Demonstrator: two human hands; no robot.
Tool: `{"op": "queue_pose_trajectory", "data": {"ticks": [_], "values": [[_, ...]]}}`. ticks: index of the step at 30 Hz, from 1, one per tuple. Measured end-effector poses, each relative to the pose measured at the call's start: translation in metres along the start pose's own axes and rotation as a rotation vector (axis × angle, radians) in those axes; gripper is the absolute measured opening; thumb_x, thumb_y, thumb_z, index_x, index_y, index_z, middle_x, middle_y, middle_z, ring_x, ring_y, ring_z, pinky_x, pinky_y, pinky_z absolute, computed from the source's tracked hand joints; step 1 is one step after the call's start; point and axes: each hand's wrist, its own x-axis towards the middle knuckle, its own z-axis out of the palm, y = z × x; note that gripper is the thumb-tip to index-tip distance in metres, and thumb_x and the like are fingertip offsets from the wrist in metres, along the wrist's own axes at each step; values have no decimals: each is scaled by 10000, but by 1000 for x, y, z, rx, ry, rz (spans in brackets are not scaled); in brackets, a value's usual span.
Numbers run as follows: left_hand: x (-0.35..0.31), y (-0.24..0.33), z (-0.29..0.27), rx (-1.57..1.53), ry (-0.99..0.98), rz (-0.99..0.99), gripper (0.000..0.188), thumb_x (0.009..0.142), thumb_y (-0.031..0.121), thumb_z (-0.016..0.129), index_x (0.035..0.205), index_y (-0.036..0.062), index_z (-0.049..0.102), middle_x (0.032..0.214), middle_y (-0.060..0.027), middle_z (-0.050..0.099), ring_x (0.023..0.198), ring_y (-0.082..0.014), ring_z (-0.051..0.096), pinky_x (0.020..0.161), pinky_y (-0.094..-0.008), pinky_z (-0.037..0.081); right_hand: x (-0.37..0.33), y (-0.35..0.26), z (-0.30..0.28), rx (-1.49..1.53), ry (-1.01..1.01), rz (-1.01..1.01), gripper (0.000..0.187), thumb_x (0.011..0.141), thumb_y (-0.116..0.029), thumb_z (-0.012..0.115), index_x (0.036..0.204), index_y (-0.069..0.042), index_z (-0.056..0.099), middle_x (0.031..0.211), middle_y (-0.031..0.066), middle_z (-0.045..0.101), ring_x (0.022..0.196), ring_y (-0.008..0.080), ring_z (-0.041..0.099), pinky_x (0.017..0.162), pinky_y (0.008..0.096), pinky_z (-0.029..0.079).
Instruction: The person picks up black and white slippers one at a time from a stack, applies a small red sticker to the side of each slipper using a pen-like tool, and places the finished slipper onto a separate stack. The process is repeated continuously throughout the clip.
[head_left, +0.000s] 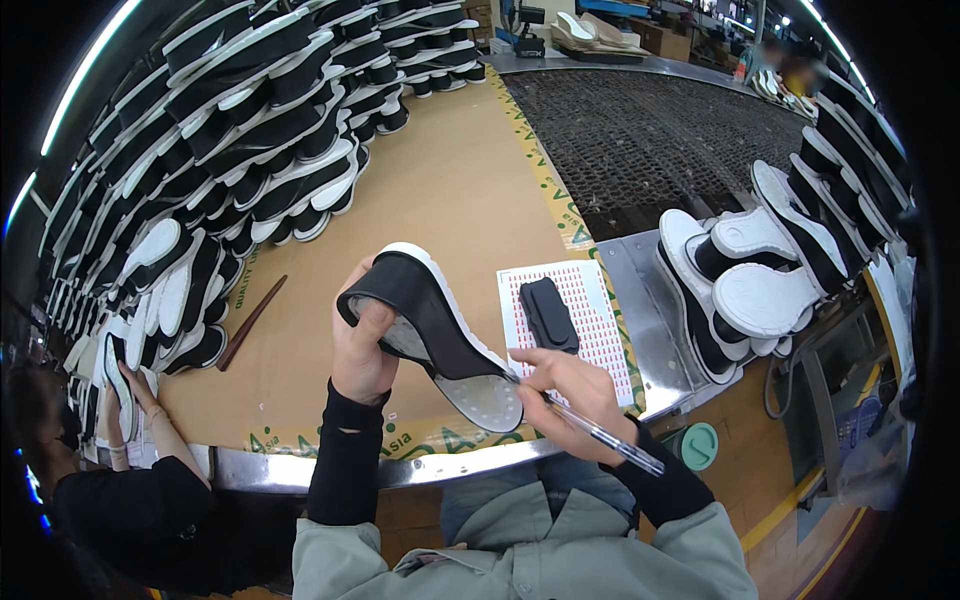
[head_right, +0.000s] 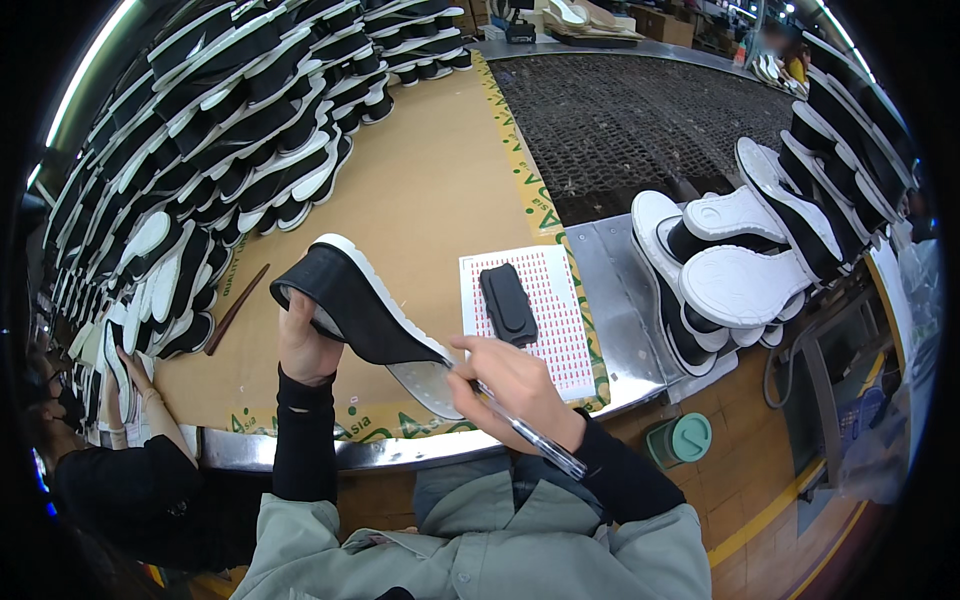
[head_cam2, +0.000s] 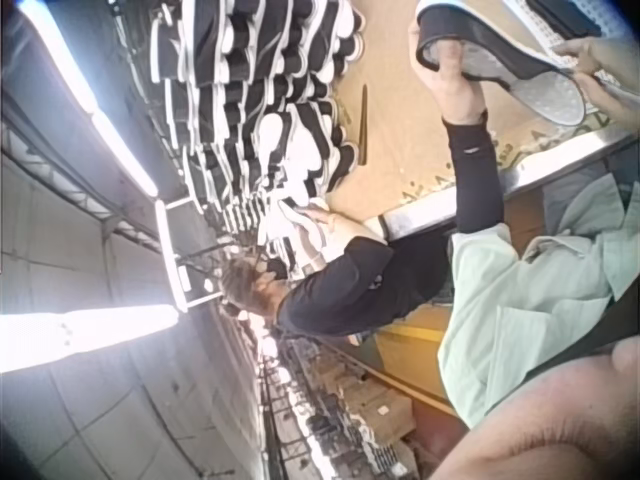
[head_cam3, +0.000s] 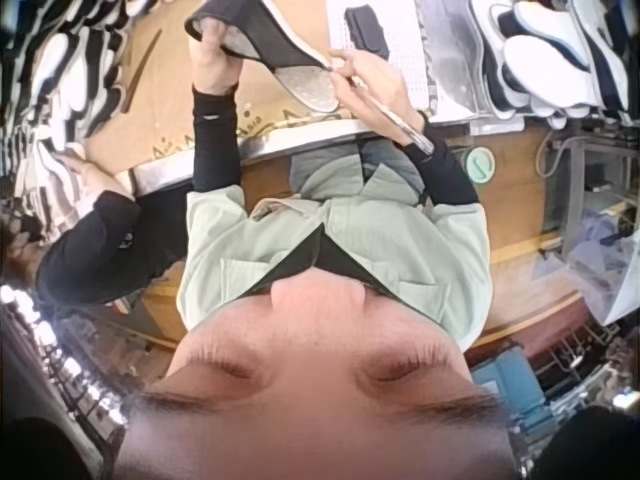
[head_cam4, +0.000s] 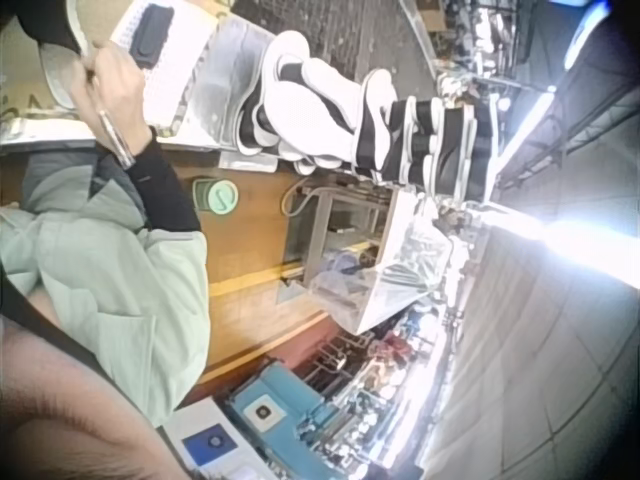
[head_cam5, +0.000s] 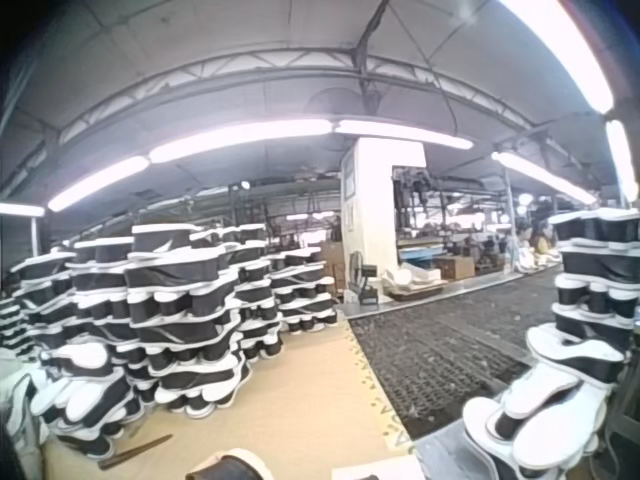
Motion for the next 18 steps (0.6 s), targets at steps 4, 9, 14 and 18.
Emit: {"op": "queue_pose_trajectory", "data": {"ticks": [4,9,14,18], "values": [[1,-3,3,-3,-1,10,699,727,431,818,1177,-11,516,1058,-76,627,967,-169,634,871,-303,497,-11,2,4,17,70,-17,126,765,57,679,812,22,567,778,149,617,915,373,685,750,392,555],[4,-3,7,10,-14,14,674,740,421,810,1173,-6,520,1064,-75,626,965,-169,634,871,-305,498,-13,1,8,-18,95,8,112,767,82,669,811,42,574,758,138,628,917,376,696,755,388,574],[4,-9,2,-35,-5,-4,644,757,412,799,1165,-4,525,1051,-74,630,963,-166,634,871,-305,499,-9,5,9,30,130,-31,113,772,59,678,822,40,578,796,162,644,890,363,698,759,382,564],[8,-8,-1,-20,-10,11,588,814,385,750,1196,-2,527,1080,-84,637,985,-184,634,875,-316,503,-9,2,2,-22,68,19,123,762,41,695,815,31,584,834,181,667,837,315,700,734,365,552]]}}
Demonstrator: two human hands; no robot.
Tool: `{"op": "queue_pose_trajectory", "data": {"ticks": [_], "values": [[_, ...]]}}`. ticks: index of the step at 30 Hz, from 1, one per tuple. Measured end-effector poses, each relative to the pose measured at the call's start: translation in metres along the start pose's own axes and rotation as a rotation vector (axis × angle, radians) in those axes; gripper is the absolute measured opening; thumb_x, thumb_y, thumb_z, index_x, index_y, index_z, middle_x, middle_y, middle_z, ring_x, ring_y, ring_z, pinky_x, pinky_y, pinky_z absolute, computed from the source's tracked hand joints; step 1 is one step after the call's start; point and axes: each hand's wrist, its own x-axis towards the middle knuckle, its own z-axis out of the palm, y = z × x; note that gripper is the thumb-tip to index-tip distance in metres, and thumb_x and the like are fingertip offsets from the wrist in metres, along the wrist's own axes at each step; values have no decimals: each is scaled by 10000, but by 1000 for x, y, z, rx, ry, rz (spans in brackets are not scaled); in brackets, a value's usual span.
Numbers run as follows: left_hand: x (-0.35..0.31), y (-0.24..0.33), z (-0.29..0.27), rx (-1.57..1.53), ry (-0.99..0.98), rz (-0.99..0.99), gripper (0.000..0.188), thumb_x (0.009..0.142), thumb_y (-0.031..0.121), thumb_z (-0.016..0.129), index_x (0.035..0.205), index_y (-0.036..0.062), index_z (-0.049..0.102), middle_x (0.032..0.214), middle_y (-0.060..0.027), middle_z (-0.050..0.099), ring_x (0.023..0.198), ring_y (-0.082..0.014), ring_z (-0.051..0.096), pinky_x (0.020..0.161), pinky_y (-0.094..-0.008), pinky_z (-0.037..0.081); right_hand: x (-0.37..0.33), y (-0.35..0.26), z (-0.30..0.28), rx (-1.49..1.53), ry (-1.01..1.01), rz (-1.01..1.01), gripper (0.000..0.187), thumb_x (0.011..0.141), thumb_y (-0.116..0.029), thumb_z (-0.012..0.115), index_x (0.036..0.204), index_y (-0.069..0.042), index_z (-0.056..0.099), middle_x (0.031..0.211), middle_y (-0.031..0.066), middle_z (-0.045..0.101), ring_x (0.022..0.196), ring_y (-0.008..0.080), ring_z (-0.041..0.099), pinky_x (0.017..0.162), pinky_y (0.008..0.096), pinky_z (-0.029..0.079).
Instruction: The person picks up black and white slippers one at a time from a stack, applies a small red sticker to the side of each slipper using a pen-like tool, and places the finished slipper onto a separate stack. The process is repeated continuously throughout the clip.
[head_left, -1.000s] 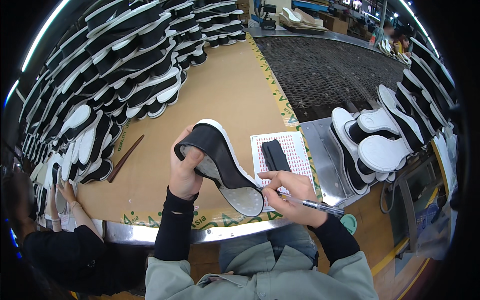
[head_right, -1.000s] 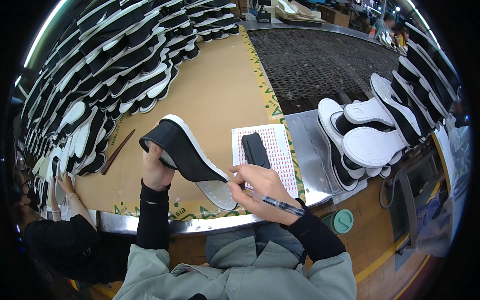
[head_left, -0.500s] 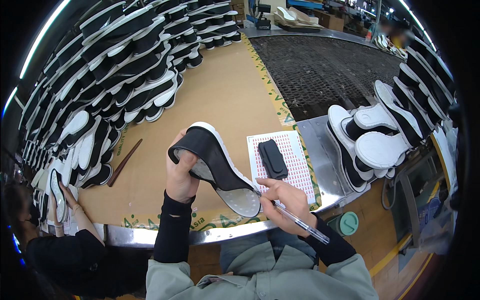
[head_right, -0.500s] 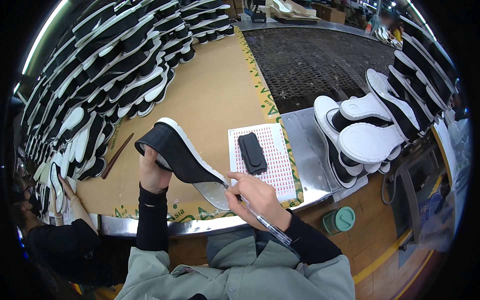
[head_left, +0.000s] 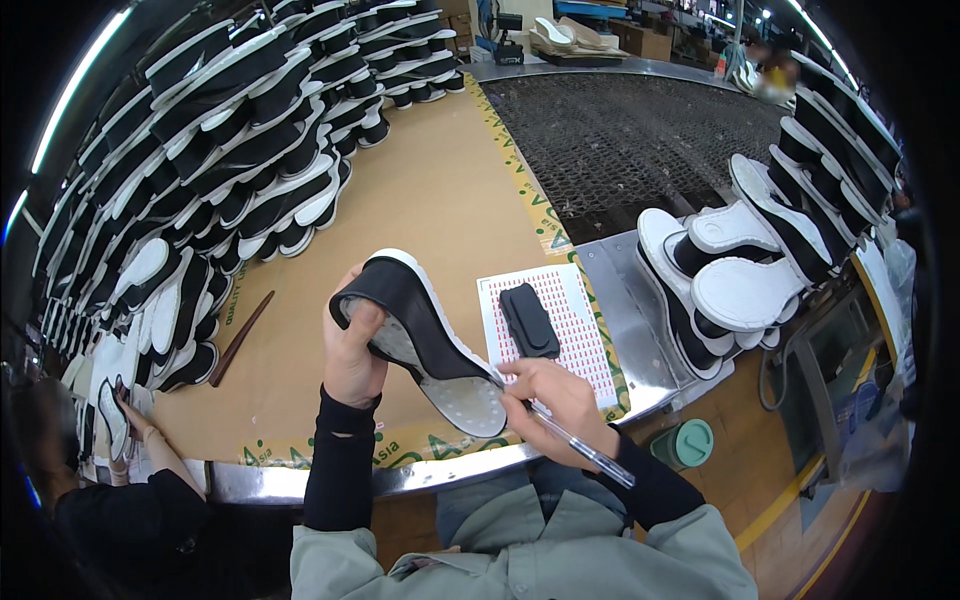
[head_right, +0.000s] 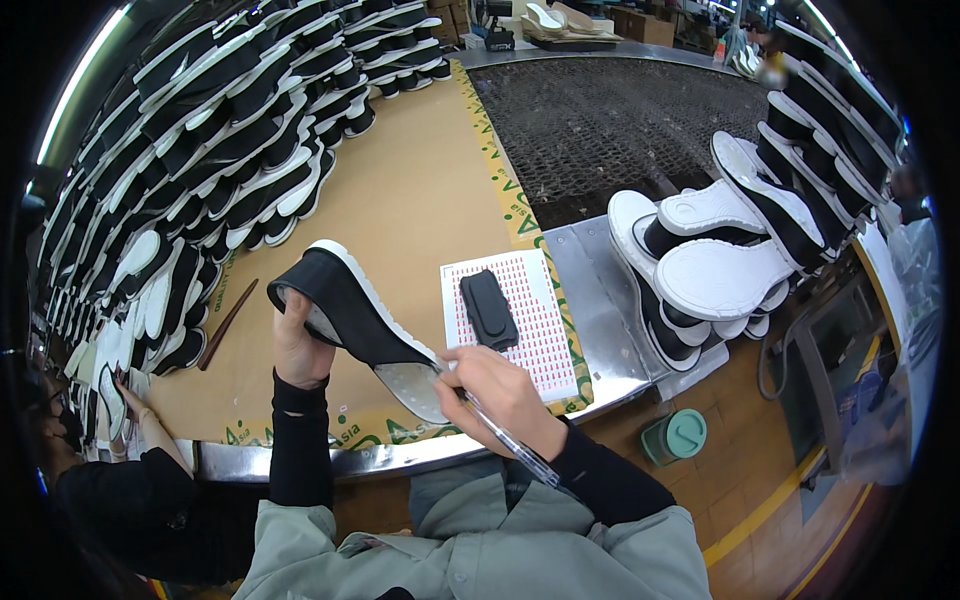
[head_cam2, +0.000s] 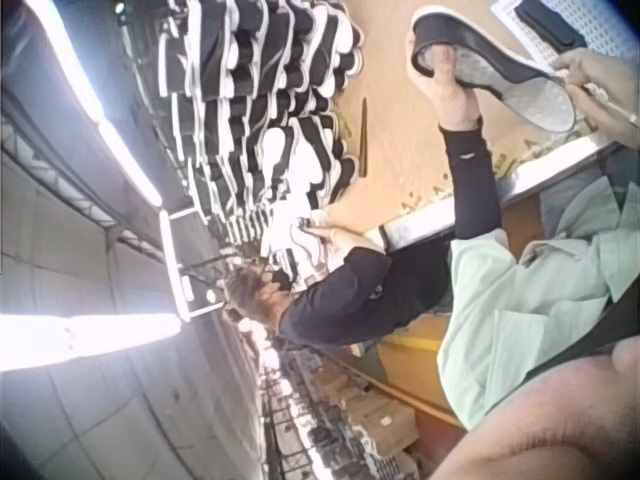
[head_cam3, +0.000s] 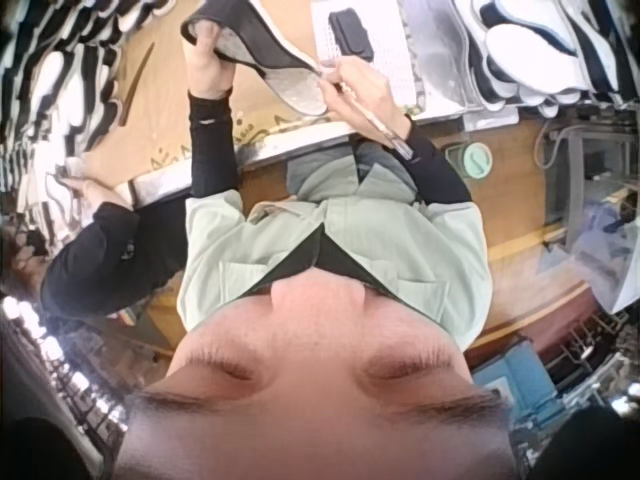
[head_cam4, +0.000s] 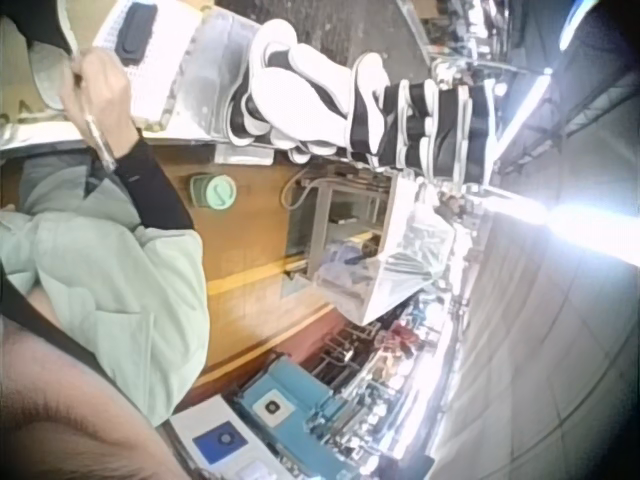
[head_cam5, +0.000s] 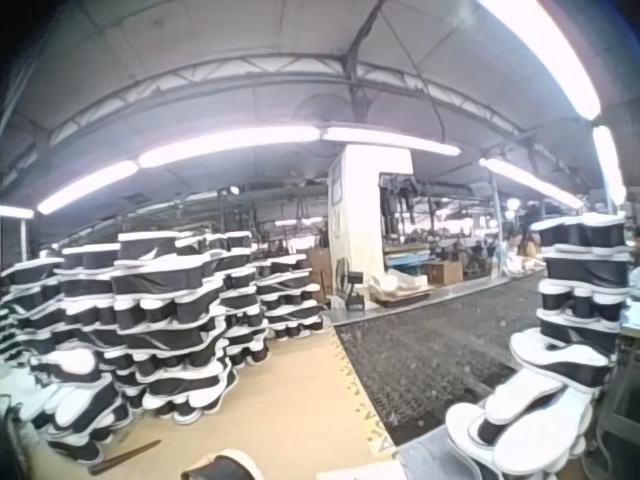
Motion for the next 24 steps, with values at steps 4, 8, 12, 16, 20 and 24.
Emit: {"op": "queue_pose_trajectory", "data": {"ticks": [4,8,12,16,20,24], "values": [[5,-21,-36,-48,48,-14,607,926,520,519,1289,34,505,1188,-110,619,1048,-235,633,906,-384,516,-4,-7,-31,14,-119,290,132,765,16,703,873,49,636,827,178,679,809,253,697,714,333,540],[10,-36,-47,-148,-24,-42,682,960,622,361,1326,63,494,1199,-119,616,1028,-250,643,878,-407,534,4,42,-52,-11,213,392,136,872,-30,630,983,45,654,820,142,684,732,221,673,667,302,512],[12,-39,-47,-414,-37,-81,774,917,688,376,1373,65,432,1119,-116,621,953,-238,644,828,-387,539,4,90,-64,-268,72,381,122,812,19,637,932,30,620,809,166,656,742,292,659,674,333,500],[9,-40,-44,-683,-73,-143,868,874,722,427,1421,53,351,1051,-124,605,882,-262,625,806,-376,510,4,97,-56,-281,-33,433,160,739,61,644,881,18,582,802,170,640,759,327,648,686,353,497],[6,-42,-44,-742,-253,-91,912,864,741,424,1433,36,325,1092,-118,577,911,-229,614,815,-373,514,6,103,-51,-320,-103,421,161,731,64,646,868,14,578,777,165,634,739,315,647,666,354,492],[5,-46,-46,-859,-373,-120,874,886,693,445,1422,14,319,1092,-128,559,920,-228,591,843,-375,484,7,105,-52,-279,-102,493,177,728,65,652,884,16,584,760,159,633,714,300,650,664,335,492]]}}
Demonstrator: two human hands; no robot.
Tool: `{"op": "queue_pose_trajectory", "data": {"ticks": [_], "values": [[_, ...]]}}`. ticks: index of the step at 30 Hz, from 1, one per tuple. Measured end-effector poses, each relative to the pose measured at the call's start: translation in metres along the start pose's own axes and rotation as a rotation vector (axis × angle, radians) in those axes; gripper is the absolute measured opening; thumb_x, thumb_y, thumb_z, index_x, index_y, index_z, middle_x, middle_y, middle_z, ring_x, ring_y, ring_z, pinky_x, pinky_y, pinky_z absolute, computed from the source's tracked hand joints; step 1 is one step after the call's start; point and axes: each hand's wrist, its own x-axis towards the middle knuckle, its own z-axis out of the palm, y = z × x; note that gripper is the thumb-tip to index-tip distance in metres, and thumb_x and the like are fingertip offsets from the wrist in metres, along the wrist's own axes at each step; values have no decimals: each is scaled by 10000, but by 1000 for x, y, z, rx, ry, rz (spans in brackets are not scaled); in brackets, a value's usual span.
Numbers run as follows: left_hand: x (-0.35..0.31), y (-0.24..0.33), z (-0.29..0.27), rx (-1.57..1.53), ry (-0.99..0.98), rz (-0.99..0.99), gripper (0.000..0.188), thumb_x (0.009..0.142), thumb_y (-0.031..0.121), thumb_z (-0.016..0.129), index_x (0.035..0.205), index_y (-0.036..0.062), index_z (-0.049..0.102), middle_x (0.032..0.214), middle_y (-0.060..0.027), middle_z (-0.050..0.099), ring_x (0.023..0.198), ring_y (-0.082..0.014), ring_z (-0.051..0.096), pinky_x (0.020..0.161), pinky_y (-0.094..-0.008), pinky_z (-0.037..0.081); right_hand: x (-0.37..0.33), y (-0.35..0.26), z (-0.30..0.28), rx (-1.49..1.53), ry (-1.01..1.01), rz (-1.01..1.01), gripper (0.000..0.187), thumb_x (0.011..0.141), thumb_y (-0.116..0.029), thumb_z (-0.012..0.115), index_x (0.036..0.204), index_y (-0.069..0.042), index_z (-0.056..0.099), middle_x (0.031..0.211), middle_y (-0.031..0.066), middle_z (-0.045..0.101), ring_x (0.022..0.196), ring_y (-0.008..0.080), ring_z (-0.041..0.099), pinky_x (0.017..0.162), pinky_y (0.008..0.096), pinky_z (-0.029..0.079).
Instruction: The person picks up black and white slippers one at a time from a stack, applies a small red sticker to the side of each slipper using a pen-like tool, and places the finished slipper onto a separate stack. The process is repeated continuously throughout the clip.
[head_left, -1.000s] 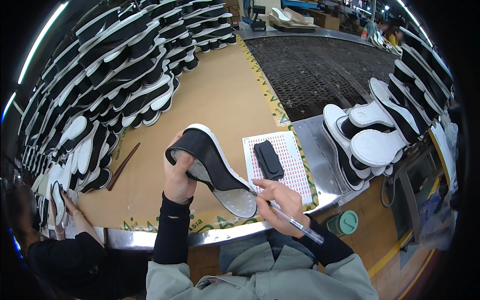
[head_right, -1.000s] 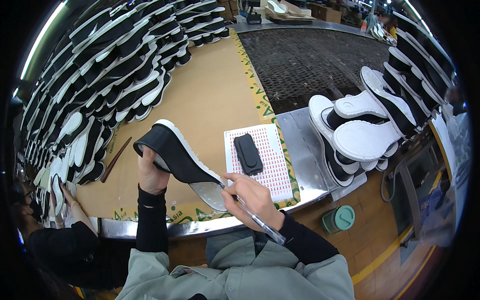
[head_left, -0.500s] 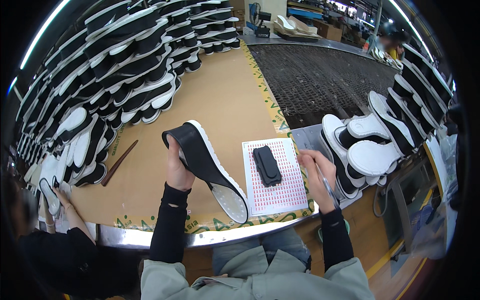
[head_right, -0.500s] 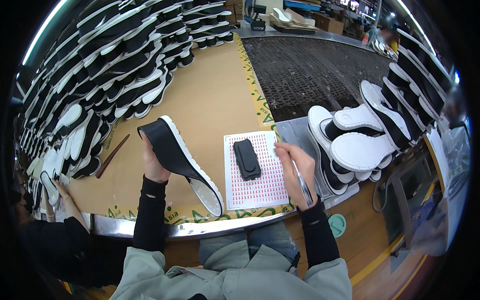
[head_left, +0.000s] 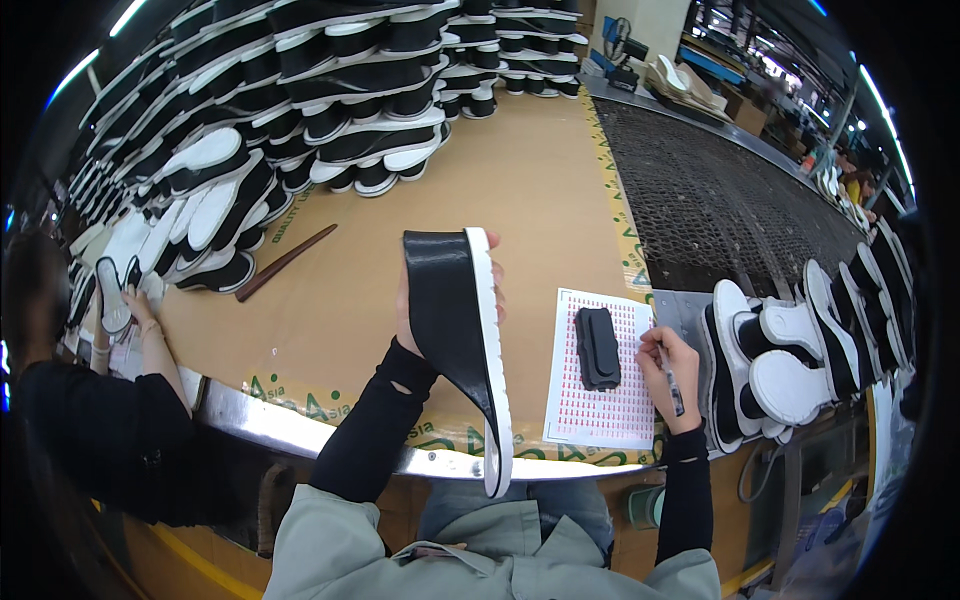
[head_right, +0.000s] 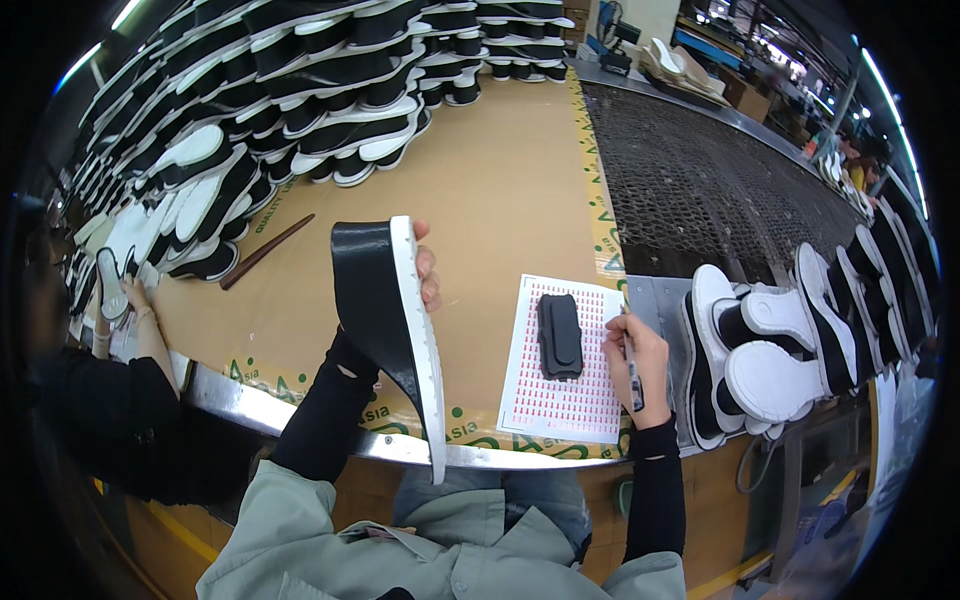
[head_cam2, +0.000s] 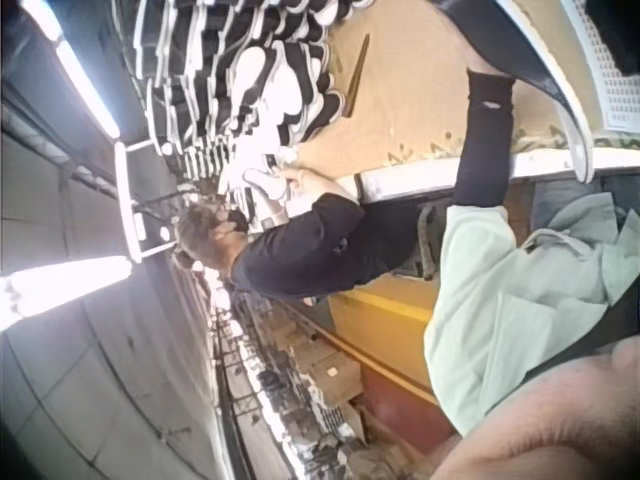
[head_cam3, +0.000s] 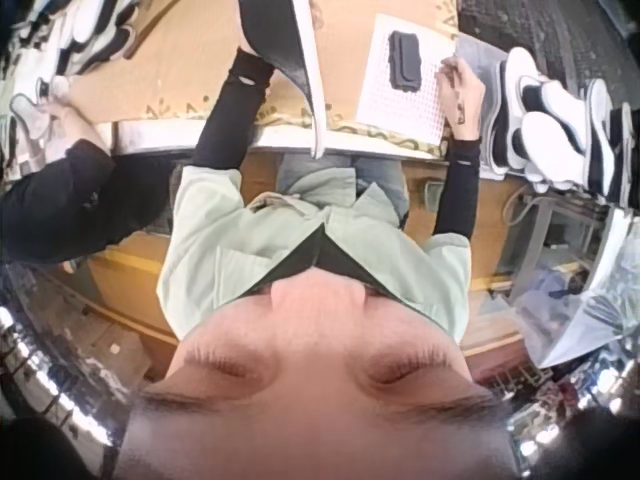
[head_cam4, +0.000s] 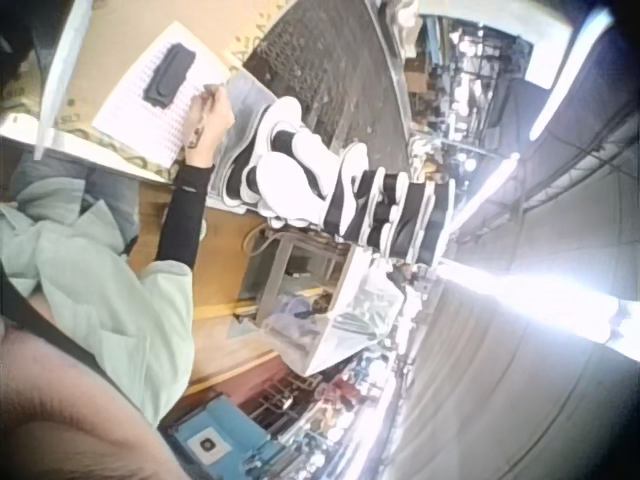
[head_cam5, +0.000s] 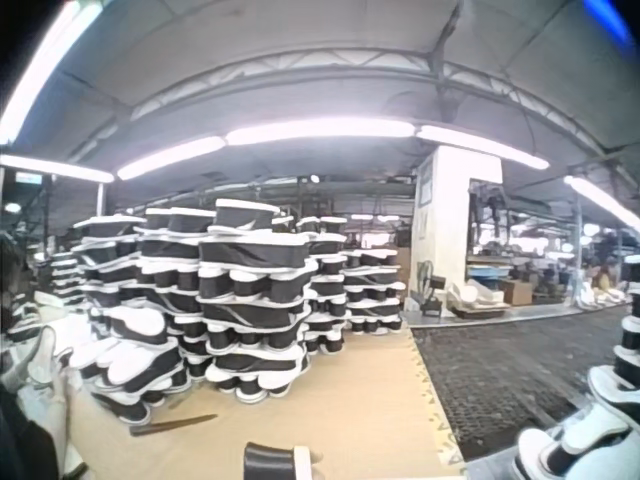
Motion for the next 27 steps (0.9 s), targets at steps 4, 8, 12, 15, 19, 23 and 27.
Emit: {"op": "queue_pose_trajectory", "data": {"ticks": [4,8,12,15,19,23,27], "values": [[0,-5,7,-16,12,-61,832,913,655,424,1402,-14,340,1057,-133,569,879,-250,609,799,-371,501,0,4,-1,-57,-12,-77,154,752,77,655,873,30,572,744,79,623,667,121,603,644,246,476],[2,-8,3,-58,75,-132,828,923,664,374,1383,-25,369,1015,-138,579,827,-251,630,741,-362,528,2,7,-1,2,-49,-40,133,757,73,643,869,33,582,734,114,627,665,169,622,639,275,482],[2,-11,6,-27,117,-192,842,925,689,319,1358,-28,404,962,-135,592,788,-218,642,704,-332,555,4,16,0,148,-80,70,153,771,76,642,901,30,576,749,53,597,679,94,560,639,237,461],[3,-12,12,27,104,-237,840,929,696,295,1329,-28,439,930,-130,604,767,-206,644,666,-314,566,3,16,-1,149,-71,85,180,767,77,646,925,28,574,756,33,575,682,79,529,642,223,449],[5,-17,19,-18,129,-251,818,941,676,304,1284,-44,485,946,-148,608,765,-204,640,700,-330,564,3,17,-1,102,-28,73,229,748,63,670,958,21,590,753,32,565,671,88,520,643,223,444],[2,-20,13,-51,145,-284,808,947,651,329,1291,-66,471,937,-161,603,760,-235,637,691,-338,559,-7,14,2,-28,40,6,210,747,54,686,951,13,658,786,57,618,690,109,558,667,238,456],[1,-25,5,-117,146,-317,787,952,623,354,1297,-76,463,923,-178,602,758,-260,640,651,-344,557,-11,18,5,-105,129,-152,154,756,43,696,907,12,691,796,104,662,707,160,623,683,267,486]]}}
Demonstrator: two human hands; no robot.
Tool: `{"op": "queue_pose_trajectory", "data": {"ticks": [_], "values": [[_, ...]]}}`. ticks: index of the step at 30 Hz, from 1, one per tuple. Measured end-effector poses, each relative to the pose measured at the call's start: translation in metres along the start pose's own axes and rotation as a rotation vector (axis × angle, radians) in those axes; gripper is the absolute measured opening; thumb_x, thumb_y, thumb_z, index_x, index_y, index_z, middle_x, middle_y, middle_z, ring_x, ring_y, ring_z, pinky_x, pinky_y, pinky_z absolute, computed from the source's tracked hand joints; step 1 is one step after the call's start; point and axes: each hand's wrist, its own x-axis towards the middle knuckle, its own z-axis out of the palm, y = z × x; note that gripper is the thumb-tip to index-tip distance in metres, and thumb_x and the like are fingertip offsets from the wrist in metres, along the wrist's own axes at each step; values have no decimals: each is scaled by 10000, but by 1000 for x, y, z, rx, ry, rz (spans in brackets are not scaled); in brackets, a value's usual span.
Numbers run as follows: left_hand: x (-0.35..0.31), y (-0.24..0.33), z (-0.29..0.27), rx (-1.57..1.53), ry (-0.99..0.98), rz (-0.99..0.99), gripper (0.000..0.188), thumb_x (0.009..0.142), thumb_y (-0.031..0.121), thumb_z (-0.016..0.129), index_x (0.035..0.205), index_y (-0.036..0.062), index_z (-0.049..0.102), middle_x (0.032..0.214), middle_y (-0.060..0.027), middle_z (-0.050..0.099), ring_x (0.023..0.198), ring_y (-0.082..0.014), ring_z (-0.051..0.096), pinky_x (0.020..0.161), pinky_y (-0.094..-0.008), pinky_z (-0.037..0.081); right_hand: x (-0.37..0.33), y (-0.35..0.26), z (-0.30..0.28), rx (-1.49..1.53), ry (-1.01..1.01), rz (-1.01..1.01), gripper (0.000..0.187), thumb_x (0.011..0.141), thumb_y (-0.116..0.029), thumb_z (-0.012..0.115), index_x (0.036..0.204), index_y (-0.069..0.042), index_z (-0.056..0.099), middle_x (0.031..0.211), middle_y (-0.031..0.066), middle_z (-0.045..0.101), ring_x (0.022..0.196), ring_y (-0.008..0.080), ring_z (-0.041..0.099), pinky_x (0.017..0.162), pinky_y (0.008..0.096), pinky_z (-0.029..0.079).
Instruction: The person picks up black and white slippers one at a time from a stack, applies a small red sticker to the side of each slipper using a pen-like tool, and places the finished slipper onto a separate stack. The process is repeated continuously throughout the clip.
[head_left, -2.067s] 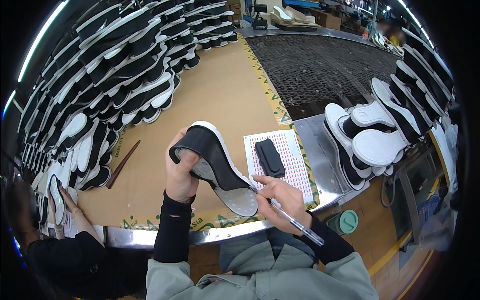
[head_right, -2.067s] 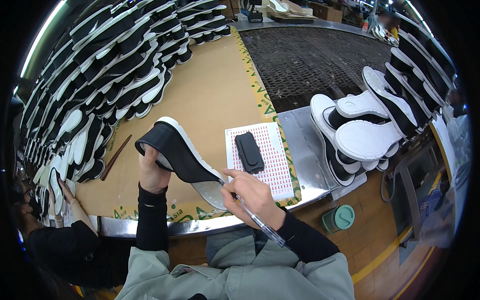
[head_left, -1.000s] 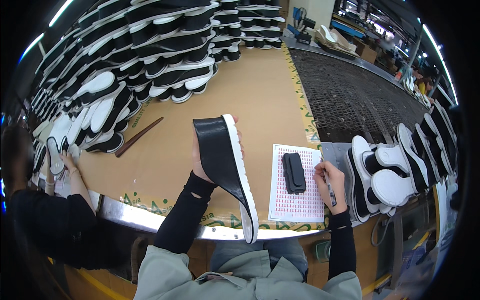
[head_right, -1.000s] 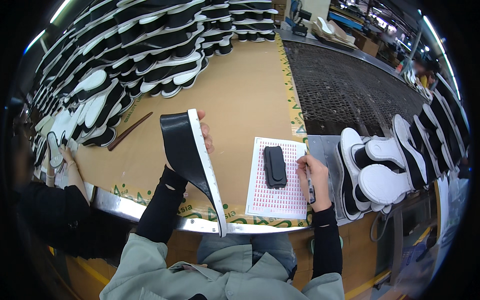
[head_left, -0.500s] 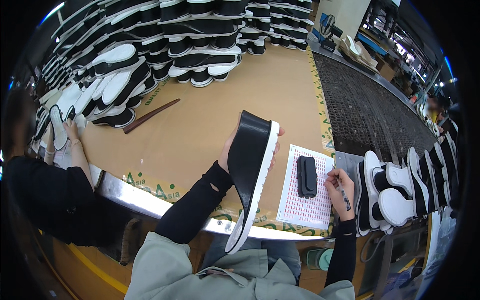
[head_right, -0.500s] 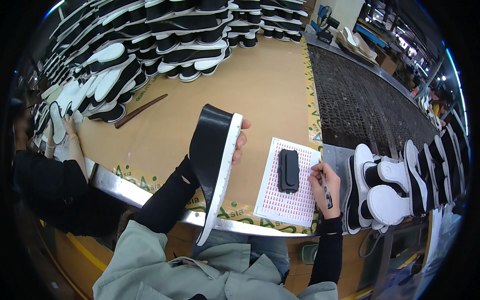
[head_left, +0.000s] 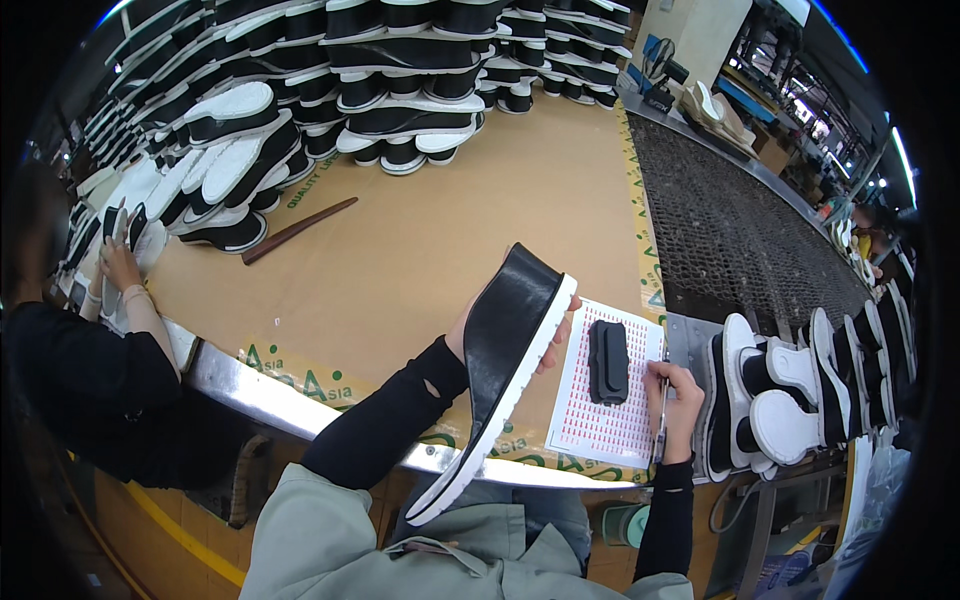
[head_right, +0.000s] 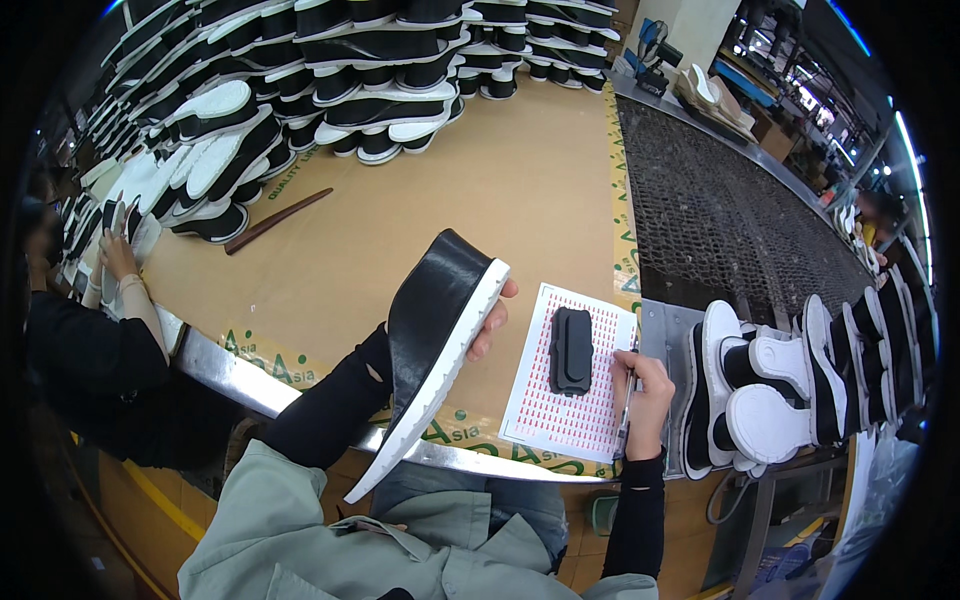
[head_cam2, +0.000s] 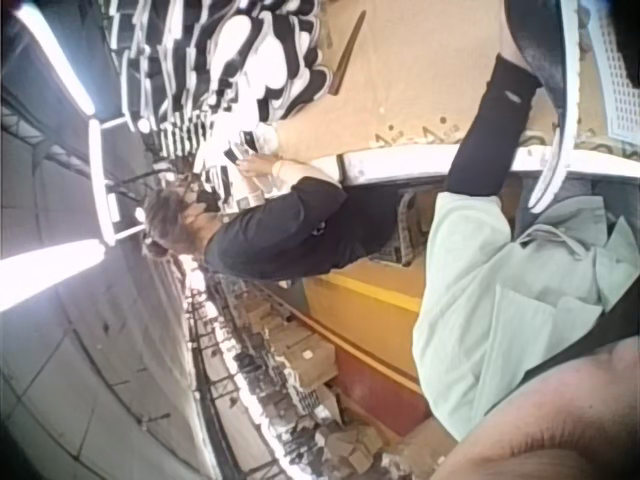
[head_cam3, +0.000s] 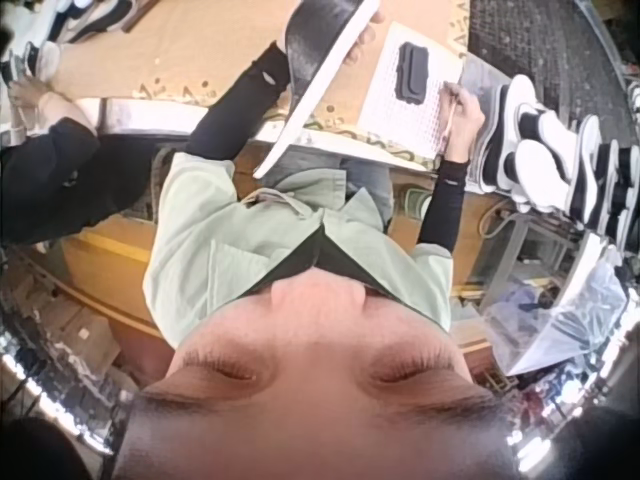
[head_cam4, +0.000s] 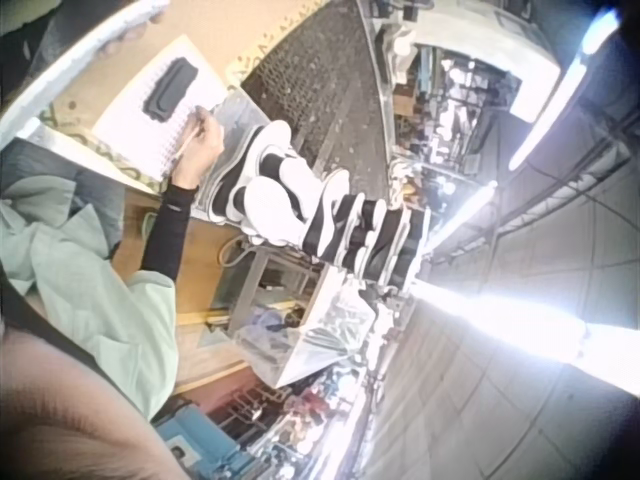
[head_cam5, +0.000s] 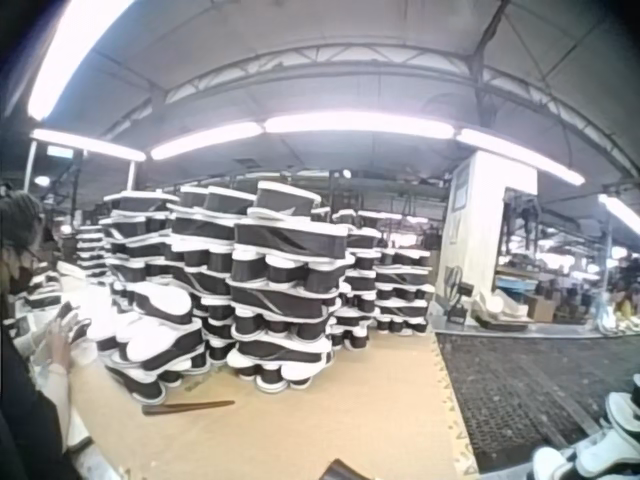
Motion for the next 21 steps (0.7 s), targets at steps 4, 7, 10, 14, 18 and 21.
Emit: {"op": "queue_pose_trajectory", "data": {"ticks": [4,7,10,14,18,21], "values": [[-1,-1,-2,84,57,2,787,956,629,340,1286,-72,479,913,-180,604,727,-272,642,612,-340,561,-2,-3,2,8,40,-29,139,755,37,702,889,-1,703,794,126,675,711,233,640,665,303,493],[0,1,3,80,58,-4,764,968,621,319,1273,-55,504,945,-194,631,724,-278,663,601,-346,572,-3,0,4,11,54,-28,131,755,36,706,882,4,696,797,129,675,715,236,643,668,303,494],[-3,-1,-12,115,157,4,724,981,599,309,1253,-34,530,975,-202,658,743,-276,687,604,-362,582,-4,0,4,12,66,-11,136,755,39,707,885,4,693,795,131,673,718,241,646,672,304,494],[-6,-1,-6,127,168,-3,696,953,576,383,1257,-39,501,971,-199,649,746,-274,698,596,-354,577,-3,-3,5,12,71,-11,140,754,41,709,888,3,693,792,132,670,714,240,647,672,306,494],[-10,2,-4,165,102,-25,811,874,585,527,1303,-91,397,943,-198,593,736,-277,688,593,-319,562,-4,0,4,5,60,-28,140,757,37,711,892,4,693,791,131,668,711,231,646,670,302,494],[-12,0,2,133,79,-5,845,865,596,535,1310,-105,383,940,-209,594,744,-283,688,609,-320,572,-4,-1,5,-2,65,-7,131,762,31,712,888,5,692,792,130,669,712,229,647,670,300,495]]}}
